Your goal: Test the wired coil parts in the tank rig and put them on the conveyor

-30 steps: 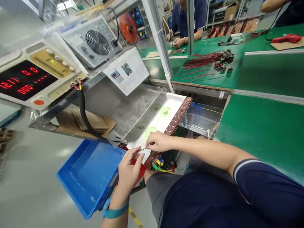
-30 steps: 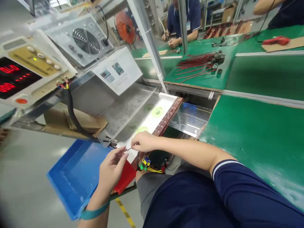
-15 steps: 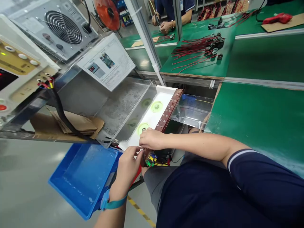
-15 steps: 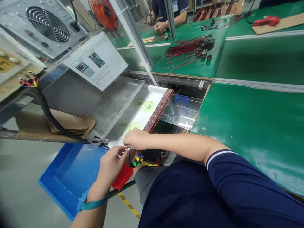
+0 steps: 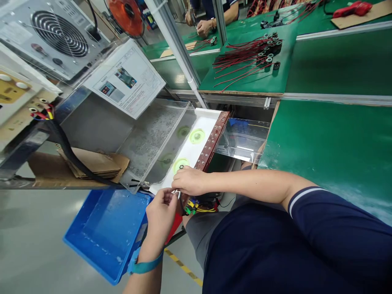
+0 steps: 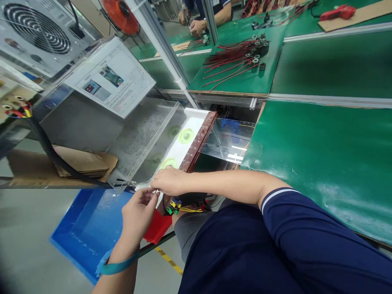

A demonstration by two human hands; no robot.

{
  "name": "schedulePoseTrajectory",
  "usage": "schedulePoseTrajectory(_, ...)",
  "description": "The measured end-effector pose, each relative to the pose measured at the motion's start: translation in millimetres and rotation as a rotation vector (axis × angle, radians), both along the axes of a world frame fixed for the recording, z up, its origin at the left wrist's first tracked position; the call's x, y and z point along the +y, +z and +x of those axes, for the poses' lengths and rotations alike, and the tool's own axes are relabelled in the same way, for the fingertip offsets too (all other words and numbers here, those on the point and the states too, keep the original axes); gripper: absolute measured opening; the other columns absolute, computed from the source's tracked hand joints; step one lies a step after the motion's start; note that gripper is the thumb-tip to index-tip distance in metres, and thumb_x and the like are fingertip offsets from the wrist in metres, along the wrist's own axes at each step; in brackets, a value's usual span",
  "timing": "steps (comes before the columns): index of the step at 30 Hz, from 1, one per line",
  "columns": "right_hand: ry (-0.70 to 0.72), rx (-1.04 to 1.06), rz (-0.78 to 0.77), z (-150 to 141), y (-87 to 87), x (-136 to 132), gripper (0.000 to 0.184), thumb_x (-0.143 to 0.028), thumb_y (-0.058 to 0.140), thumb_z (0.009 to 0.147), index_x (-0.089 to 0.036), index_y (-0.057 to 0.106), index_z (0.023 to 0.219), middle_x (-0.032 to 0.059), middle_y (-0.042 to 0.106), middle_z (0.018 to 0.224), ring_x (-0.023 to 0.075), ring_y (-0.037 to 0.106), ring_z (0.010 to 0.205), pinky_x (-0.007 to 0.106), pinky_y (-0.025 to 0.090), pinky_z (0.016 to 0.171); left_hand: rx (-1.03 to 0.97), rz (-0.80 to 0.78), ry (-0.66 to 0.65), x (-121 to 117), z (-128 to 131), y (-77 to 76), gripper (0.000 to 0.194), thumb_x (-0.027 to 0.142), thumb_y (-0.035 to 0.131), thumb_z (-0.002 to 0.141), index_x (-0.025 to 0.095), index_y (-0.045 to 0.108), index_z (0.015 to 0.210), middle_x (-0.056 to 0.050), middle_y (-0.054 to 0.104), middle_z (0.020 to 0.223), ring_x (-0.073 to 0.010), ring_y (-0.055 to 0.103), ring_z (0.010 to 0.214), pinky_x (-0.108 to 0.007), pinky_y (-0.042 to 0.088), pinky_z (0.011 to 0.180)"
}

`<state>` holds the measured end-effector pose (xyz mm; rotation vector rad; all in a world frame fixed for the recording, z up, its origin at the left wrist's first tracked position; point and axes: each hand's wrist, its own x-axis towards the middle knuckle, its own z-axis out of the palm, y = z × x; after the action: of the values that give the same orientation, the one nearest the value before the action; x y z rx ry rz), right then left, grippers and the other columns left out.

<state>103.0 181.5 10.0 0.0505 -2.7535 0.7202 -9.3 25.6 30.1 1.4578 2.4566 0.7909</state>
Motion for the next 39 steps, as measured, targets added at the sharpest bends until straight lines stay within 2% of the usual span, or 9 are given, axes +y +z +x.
schedulePoseTrajectory(3,0.043,0.024,0.015,-1,0.0,0,0.014,-0.020,0.056,0.097,-0.015,0.068,0.094,0.0090,0.066,0.095,0.0235,0.051,0.096,0.035,0.034,0.079,-0.481,-0.121,0.054,1,-1,14.0,0.044,0.051,0.076,0.074,0.015,0.067,0.098,-0.004,0.066,0.069,-0.0183,0.058,0.061,-0.029,0.045,0.060)
schedulePoseTrajectory(6,0.106,0.063,0.028,-2,-0.9,0,0.015,-0.014,0.056,0.095,-0.014,0.068,0.086,0.0091,0.064,0.091,0.0216,0.050,0.093,0.031,0.036,0.080,-0.809,-0.196,0.088,3,-5,21.8,0.047,0.050,0.086,0.064,0.013,0.070,0.087,-0.004,0.063,0.064,-0.0146,0.053,0.057,-0.025,0.042,0.055)
schedulePoseTrajectory(9,0.163,0.091,0.020,-3,-1.7,-1,0.016,-0.012,0.056,0.095,-0.013,0.068,0.085,0.0096,0.065,0.092,0.0204,0.051,0.092,0.029,0.038,0.082,-1.072,-0.260,0.112,4,-10,19.8,0.043,0.044,0.092,0.058,0.012,0.068,0.075,-0.001,0.057,0.059,-0.0091,0.045,0.052,-0.020,0.037,0.050)
schedulePoseTrajectory(12,0.206,0.113,-0.001,-4,-3.6,-1,0.017,-0.011,0.056,0.095,-0.012,0.070,0.086,0.0101,0.065,0.093,0.0197,0.053,0.093,0.029,0.040,0.085,-1.226,-0.295,0.121,3,-12,12.7,0.041,0.040,0.092,0.060,0.012,0.063,0.068,0.000,0.053,0.056,-0.0053,0.037,0.047,-0.017,0.030,0.044)
schedulePoseTrajectory(17,0.196,0.096,-0.011,-1,-7.7,-1,0.018,-0.008,0.055,0.094,-0.012,0.072,0.089,0.0104,0.066,0.096,0.0195,0.055,0.094,0.028,0.041,0.085,-1.331,-0.279,0.146,5,-7,4.4,0.041,0.034,0.093,0.062,0.012,0.059,0.071,0.003,0.048,0.056,-0.0033,0.035,0.045,-0.013,0.028,0.042)
schedulePoseTrajectory(23,0.145,0.073,0.048,6,-7.9,-3,0.017,-0.012,0.055,0.095,-0.013,0.070,0.086,0.0107,0.066,0.101,0.0208,0.053,0.096,0.028,0.041,0.080,-1.381,-0.228,0.162,6,0,3.9,0.038,0.027,0.092,0.063,0.012,0.058,0.073,0.005,0.045,0.058,-0.0023,0.033,0.046,-0.012,0.029,0.040)
schedulePoseTrajectory(29,0.125,0.160,0.048,10,-10.8,-7,0.016,-0.014,0.052,0.096,-0.012,0.068,0.097,0.0129,0.065,0.107,0.0211,0.054,0.102,0.030,0.041,0.091,-1.418,-0.195,0.213,3,5,6.9,0.036,0.025,0.089,0.063,0.013,0.055,0.069,0.004,0.048,0.063,-0.0013,0.033,0.046,-0.012,0.028,0.039)
schedulePoseTrajectory(36,0.033,0.219,0.009,6,-19.9,7,0.019,-0.013,0.050,0.095,-0.011,0.067,0.103,0.0137,0.066,0.107,0.0220,0.055,0.102,0.032,0.039,0.098,-1.275,-0.154,0.340,5,6,9.0,0.051,0.035,0.099,0.048,0.010,0.063,0.073,0.001,0.058,0.062,-0.0035,0.043,0.048,-0.013,0.035,0.042)
schedulePoseTrajectory(39,-0.033,0.199,-0.084,5,-19.9,10,0.022,-0.011,0.050,0.093,-0.010,0.068,0.106,0.0126,0.068,0.103,0.0208,0.058,0.099,0.031,0.043,0.094,-1.219,-0.118,0.357,5,5,6.4,0.056,0.039,0.101,0.043,0.011,0.063,0.074,-0.001,0.061,0.063,-0.0048,0.046,0.048,-0.014,0.038,0.043)
